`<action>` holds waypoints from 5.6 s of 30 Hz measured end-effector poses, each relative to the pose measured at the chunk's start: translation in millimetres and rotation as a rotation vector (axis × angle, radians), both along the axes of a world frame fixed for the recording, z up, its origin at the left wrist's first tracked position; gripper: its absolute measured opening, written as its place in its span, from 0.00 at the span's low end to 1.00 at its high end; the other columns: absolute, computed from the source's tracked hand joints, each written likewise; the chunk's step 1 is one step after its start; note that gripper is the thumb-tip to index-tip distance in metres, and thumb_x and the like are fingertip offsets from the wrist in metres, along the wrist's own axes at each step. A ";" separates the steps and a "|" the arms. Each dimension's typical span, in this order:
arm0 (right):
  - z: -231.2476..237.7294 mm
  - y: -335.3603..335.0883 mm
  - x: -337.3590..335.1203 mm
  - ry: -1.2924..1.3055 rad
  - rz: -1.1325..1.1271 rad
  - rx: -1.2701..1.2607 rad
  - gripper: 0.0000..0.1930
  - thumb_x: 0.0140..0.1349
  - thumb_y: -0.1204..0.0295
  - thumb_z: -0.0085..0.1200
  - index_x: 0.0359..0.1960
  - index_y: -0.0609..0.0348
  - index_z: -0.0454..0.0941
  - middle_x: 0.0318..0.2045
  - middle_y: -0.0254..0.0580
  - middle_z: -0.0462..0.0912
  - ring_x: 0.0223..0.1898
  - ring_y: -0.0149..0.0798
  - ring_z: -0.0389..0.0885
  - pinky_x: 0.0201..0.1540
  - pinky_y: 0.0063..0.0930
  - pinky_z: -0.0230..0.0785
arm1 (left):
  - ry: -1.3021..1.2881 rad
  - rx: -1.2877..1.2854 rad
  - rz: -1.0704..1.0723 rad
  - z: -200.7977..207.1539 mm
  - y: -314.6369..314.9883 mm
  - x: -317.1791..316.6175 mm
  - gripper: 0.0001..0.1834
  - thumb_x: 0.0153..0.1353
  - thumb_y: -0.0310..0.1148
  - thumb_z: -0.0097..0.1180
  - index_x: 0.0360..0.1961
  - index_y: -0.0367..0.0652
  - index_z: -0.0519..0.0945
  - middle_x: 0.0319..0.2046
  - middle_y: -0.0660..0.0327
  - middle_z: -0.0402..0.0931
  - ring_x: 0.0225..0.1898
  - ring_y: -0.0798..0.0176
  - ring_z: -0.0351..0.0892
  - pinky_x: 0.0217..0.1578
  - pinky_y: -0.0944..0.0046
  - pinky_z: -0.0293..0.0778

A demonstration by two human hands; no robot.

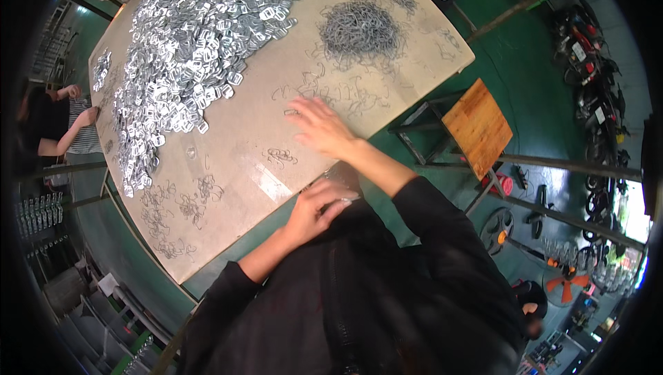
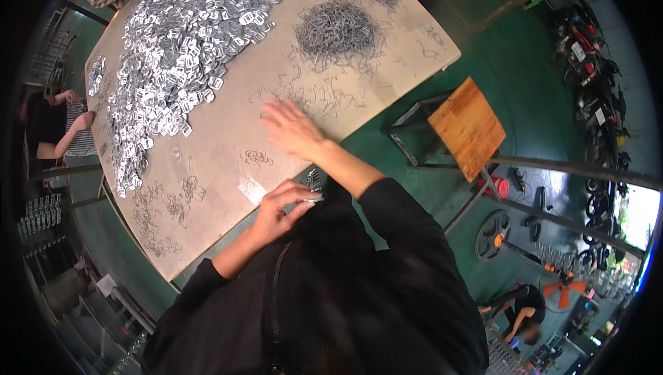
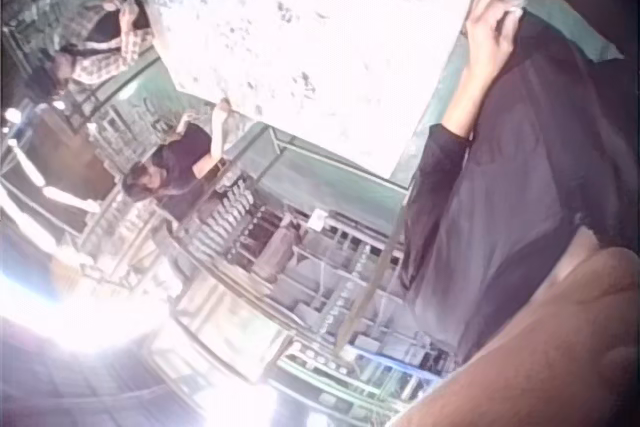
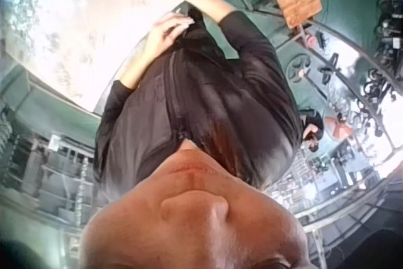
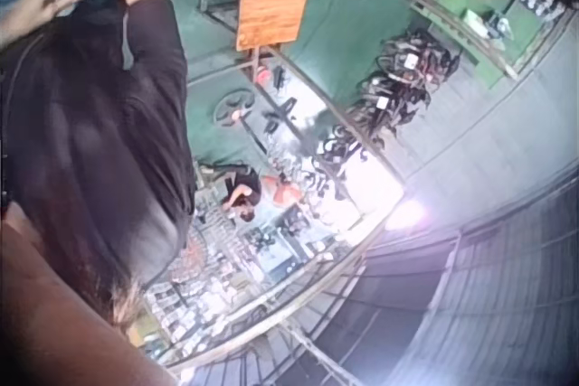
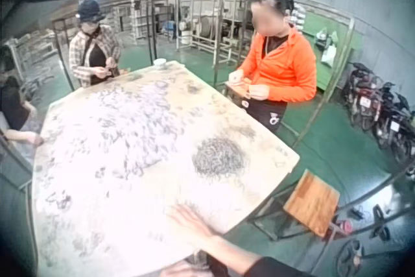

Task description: The person strings small metal buckles onto a metal hook, picking them from a pile and sliding them one by one onto the wire, then hangs the completed string onto a large industrial metal rack.

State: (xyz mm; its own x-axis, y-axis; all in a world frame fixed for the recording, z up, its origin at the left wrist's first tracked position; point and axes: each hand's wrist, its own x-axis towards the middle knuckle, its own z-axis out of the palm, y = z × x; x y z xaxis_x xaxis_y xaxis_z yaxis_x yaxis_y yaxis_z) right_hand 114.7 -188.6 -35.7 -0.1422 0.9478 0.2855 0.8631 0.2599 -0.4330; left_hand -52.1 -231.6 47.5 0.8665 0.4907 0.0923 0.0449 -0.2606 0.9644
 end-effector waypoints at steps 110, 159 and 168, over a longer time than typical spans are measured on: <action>102.2 95.9 102.3 0.283 -0.102 0.080 0.23 0.34 0.75 0.71 0.38 0.55 0.79 0.38 0.39 0.73 0.42 0.40 0.74 0.46 0.31 0.67 | -0.229 0.007 0.145 -44.4 -12.5 48.1 0.10 0.55 0.27 0.59 0.39 0.44 0.80 0.35 0.61 0.76 0.39 0.56 0.73 0.41 0.59 0.72; 102.9 42.9 121.9 0.238 -0.315 0.127 0.23 0.33 0.72 0.73 0.36 0.56 0.80 0.36 0.41 0.74 0.41 0.41 0.74 0.45 0.31 0.67 | -0.215 -0.030 0.051 -43.4 -15.4 35.9 0.11 0.53 0.23 0.60 0.39 0.43 0.81 0.34 0.61 0.76 0.40 0.58 0.74 0.42 0.60 0.72; 94.3 23.4 88.7 0.276 -0.312 0.090 0.24 0.32 0.74 0.73 0.36 0.55 0.79 0.36 0.40 0.72 0.41 0.40 0.73 0.45 0.31 0.67 | -0.201 -0.011 0.053 -42.2 -17.1 33.9 0.08 0.54 0.26 0.58 0.36 0.42 0.80 0.33 0.61 0.76 0.40 0.55 0.73 0.41 0.59 0.72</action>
State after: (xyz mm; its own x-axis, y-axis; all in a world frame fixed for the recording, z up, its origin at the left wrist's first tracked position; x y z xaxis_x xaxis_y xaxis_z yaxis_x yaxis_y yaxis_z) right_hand 203.4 -165.1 58.6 0.2404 0.9031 0.3559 0.7613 0.0521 -0.6463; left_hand -18.2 -248.7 5.3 0.8041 0.5372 0.2546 -0.1349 -0.2522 0.9582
